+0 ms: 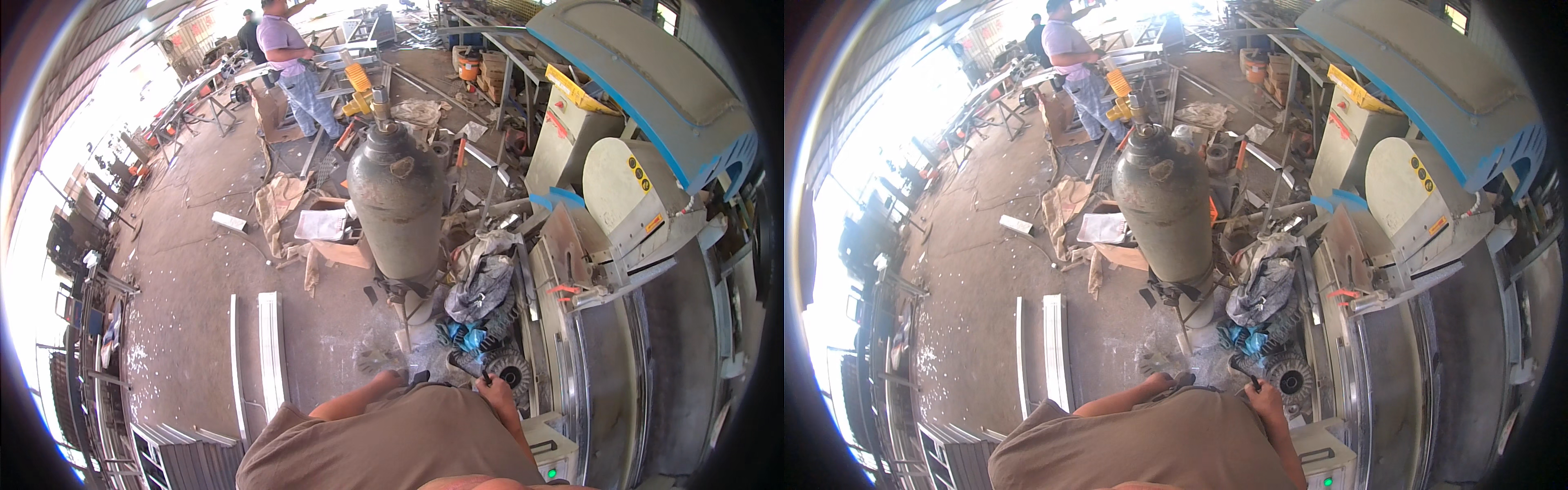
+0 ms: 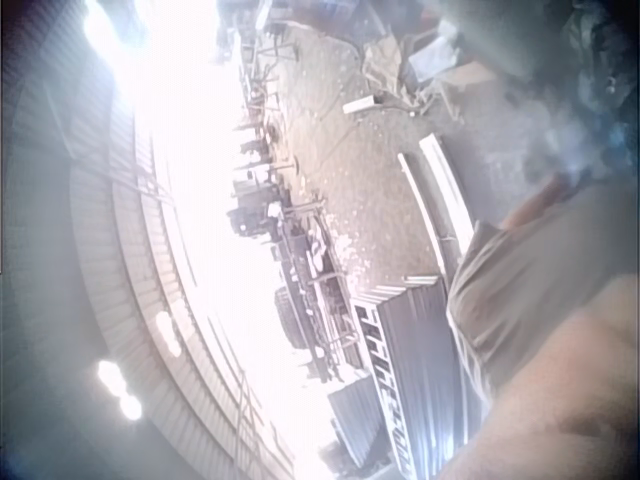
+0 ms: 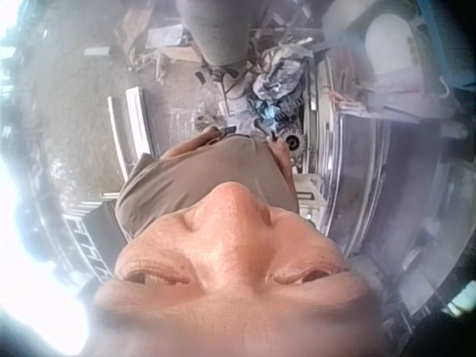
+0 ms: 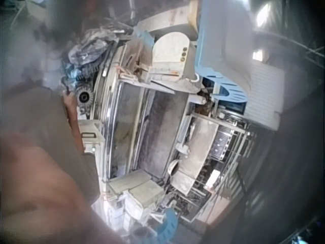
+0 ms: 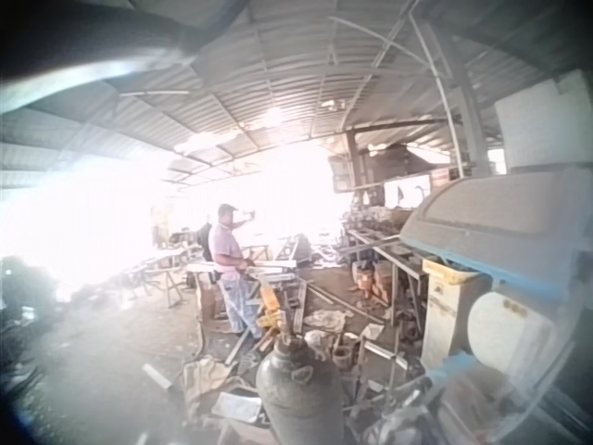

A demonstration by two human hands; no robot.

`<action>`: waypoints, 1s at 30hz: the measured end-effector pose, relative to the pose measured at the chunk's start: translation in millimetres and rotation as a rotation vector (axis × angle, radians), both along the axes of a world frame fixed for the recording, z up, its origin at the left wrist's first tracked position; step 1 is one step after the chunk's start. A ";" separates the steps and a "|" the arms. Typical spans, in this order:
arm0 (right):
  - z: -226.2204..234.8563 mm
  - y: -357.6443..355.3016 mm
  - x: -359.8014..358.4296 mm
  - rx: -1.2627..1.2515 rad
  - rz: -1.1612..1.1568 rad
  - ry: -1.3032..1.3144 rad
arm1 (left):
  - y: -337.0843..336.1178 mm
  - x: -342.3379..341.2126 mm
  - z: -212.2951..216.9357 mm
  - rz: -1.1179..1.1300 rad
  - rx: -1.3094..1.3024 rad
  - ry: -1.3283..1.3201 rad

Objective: The person picks up a metal bar, marks it with a pen, and places it into a cutting machine. They operate the machine to cut the bar, then remove the cut piece and inspect it. The person repeats this process with another metal bar, then moves to a grinding machine to smooth the edges of the cut pieces.

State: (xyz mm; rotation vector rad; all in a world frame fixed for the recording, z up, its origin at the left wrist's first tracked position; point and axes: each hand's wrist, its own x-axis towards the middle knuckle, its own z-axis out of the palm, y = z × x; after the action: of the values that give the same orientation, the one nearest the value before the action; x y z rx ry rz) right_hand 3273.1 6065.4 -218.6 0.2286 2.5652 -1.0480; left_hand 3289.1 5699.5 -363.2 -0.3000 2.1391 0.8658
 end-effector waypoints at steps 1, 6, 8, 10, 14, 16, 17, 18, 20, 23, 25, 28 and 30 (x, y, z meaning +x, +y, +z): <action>2.4 -0.8 0.2 0.006 -0.007 -0.007 | 0.4 0.3 -0.9 -0.002 0.003 0.006; 4.2 -3.9 -0.2 0.011 -0.012 -0.030 | -3.8 2.0 -2.7 -0.031 -0.027 0.022; 3.9 -3.4 -0.1 0.014 -0.010 -0.038 | -2.5 0.9 2.5 -0.022 -0.025 -0.001; 3.2 -2.1 1.1 0.014 -0.015 -0.052 | 0.9 -0.6 10.7 -0.014 -0.023 -0.028; -6.8 1.9 2.8 0.033 -0.028 -0.047 | 6.9 -1.5 19.7 0.023 -0.039 -0.045; -9.5 3.1 4.3 0.055 -0.030 -0.038 | 7.6 -1.5 20.8 0.017 -0.028 -0.042; -9.3 2.8 4.6 0.063 -0.030 -0.039 | 7.2 -1.3 20.3 0.010 -0.023 -0.036; -6.6 1.1 4.3 0.069 -0.028 -0.040 | 5.0 0.3 17.0 0.006 -0.020 -0.031; -1.3 -1.1 3.4 0.051 -0.006 -0.048 | 1.2 3.5 9.8 0.007 -0.014 -0.030; 4.0 -3.3 2.7 0.053 -0.002 -0.064 | -0.5 4.7 2.8 0.012 -0.003 -0.037; 3.7 -4.8 4.3 0.049 -0.004 -0.068 | -2.0 6.6 0.6 0.008 0.001 -0.041; -2.9 -6.6 6.5 0.010 -0.001 -0.052 | -8.5 8.8 -6.2 -0.015 -0.015 -0.017; -12.6 -10.2 6.7 -0.032 -0.007 -0.034 | -17.6 7.3 -9.5 -0.014 -0.010 0.020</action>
State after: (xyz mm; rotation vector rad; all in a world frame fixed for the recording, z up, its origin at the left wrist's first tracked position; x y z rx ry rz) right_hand 3279.7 6055.2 -231.2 0.2449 2.5170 -1.0768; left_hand 3296.4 5681.9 -372.7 -0.2826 2.1620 0.8542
